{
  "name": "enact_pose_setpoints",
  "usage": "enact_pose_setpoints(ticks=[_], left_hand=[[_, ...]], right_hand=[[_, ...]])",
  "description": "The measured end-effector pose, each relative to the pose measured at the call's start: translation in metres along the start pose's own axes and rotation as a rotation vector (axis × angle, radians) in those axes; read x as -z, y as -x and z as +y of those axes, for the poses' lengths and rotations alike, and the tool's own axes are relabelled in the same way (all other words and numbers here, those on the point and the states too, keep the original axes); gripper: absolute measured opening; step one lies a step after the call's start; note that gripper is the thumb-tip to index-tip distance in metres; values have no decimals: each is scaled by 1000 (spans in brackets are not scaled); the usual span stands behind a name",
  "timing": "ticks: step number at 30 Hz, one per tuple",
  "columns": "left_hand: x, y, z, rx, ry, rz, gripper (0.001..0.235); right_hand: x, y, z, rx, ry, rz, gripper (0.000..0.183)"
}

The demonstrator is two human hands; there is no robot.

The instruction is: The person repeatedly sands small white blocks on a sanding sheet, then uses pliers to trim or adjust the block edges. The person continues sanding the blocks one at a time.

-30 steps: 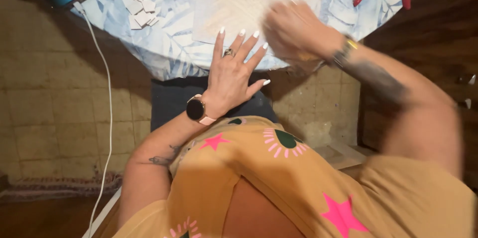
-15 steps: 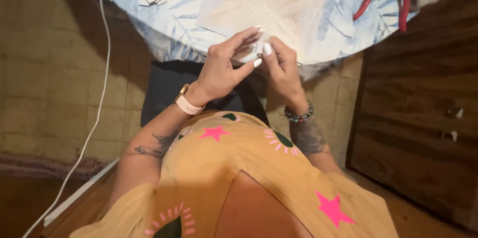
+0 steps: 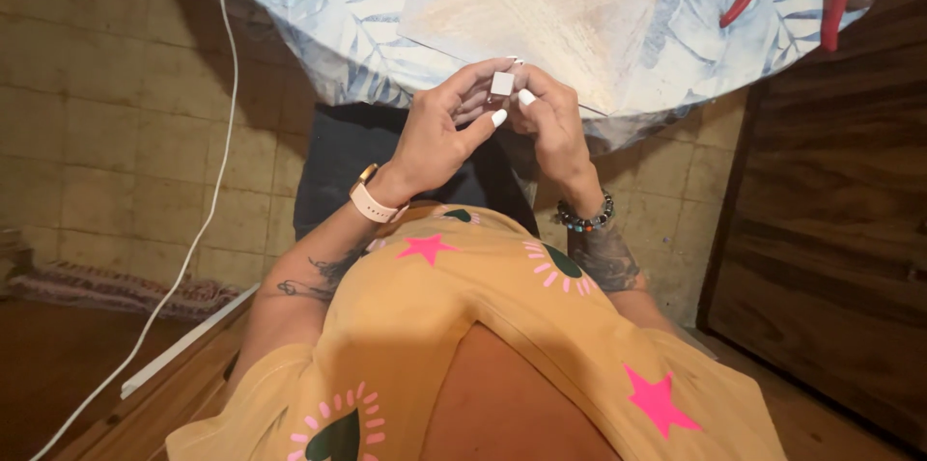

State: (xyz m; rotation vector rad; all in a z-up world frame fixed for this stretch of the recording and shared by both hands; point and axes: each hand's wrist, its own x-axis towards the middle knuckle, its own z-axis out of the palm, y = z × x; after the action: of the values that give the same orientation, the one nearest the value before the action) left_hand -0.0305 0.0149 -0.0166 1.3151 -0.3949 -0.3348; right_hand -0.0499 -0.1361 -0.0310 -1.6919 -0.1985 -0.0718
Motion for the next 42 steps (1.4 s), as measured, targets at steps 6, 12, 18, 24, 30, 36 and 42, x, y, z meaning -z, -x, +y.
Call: enact_pose_setpoints(ticks=[6, 12, 18, 24, 30, 36, 42], left_hand=[[1, -1, -3, 11, 16, -10, 41], [-2, -2, 12, -22, -17, 22, 34], [5, 4, 10, -132, -267, 64, 24], [18, 13, -3, -86, -252, 108, 28], [24, 10, -3, -20, -92, 101, 25], [26, 7, -8, -14, -59, 82, 29], [28, 7, -6, 1, -17, 80, 29]], right_hand=[[-1, 0, -3, -34, -30, 4, 15], [-7, -5, -19, 53, 117, 29, 21], [-26, 3, -15, -123, -25, 166, 24], [-42, 4, -21, -175, 28, 176, 29], [-38, 6, 8, -227, -163, 188, 37], [-38, 3, 5, -257, -267, 162, 45], [-38, 4, 9, -276, -243, 158, 53]])
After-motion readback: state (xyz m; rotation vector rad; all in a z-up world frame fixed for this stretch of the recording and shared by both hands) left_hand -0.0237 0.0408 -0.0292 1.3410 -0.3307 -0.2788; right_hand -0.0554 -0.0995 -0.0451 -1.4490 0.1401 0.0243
